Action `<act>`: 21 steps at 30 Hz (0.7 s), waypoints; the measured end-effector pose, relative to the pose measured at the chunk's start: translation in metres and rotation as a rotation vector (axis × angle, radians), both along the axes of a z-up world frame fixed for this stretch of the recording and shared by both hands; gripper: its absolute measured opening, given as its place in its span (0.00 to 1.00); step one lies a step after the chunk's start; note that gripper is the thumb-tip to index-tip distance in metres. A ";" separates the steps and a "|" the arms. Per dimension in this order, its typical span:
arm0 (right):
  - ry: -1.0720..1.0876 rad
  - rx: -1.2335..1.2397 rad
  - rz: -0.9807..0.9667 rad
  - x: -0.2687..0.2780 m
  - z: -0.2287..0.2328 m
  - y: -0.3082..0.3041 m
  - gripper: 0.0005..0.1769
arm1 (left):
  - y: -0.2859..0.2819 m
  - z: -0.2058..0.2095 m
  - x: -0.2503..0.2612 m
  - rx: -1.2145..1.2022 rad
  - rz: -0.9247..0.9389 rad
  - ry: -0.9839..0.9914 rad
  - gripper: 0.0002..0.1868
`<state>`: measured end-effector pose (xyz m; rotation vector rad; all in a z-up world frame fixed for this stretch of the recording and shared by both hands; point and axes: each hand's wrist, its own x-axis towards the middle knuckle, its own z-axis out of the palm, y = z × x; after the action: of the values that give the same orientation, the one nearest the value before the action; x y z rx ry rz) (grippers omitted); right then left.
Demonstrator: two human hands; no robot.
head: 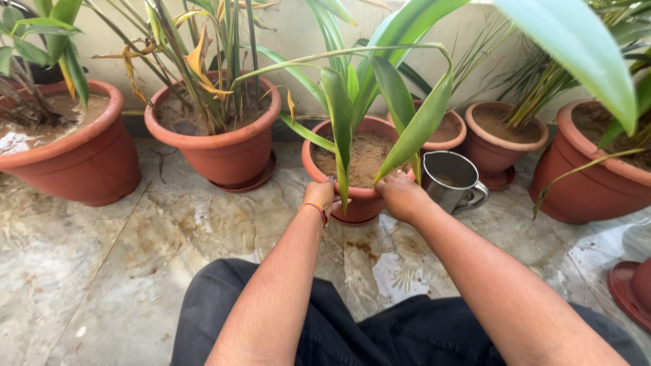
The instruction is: The person waters several potted plants on a tiled balcony using a metal cup to scoop water from a larger metal pitcher. They pour water into the soil of each pot, moving from one plant to the next.
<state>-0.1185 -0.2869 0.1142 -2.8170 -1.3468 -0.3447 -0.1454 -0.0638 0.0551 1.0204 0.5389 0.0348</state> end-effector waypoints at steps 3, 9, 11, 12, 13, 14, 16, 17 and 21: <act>0.036 0.008 -0.047 -0.026 0.008 -0.008 0.16 | -0.008 0.002 -0.015 0.003 -0.017 -0.014 0.13; -0.005 -0.074 -0.095 -0.047 -0.001 -0.019 0.12 | -0.025 0.013 -0.038 0.083 0.028 0.064 0.14; -0.274 -0.023 -0.076 -0.052 -0.016 -0.020 0.16 | -0.028 0.019 -0.040 0.144 0.058 0.107 0.14; -0.412 0.004 -0.065 -0.052 -0.022 -0.020 0.19 | -0.028 0.024 -0.039 0.174 0.065 0.130 0.15; -0.367 -0.017 -0.119 -0.050 -0.027 -0.018 0.20 | -0.029 0.029 -0.038 0.205 0.072 0.154 0.16; -0.322 -0.040 -0.172 -0.049 -0.033 -0.013 0.21 | -0.030 0.033 -0.037 0.225 0.092 0.157 0.13; -0.320 -0.053 -0.219 -0.048 -0.040 -0.010 0.21 | -0.031 0.041 -0.037 0.270 0.133 0.166 0.10; -0.363 -0.042 -0.213 -0.046 -0.041 -0.009 0.20 | -0.030 0.044 -0.039 0.277 0.123 0.198 0.10; -0.261 -0.082 -0.276 -0.051 -0.034 -0.007 0.15 | -0.030 0.058 -0.042 0.239 0.122 0.235 0.09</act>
<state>-0.1693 -0.2936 0.0801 -3.1206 -1.0202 -0.6963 -0.1878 -0.0935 0.1127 1.2319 0.8260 0.0903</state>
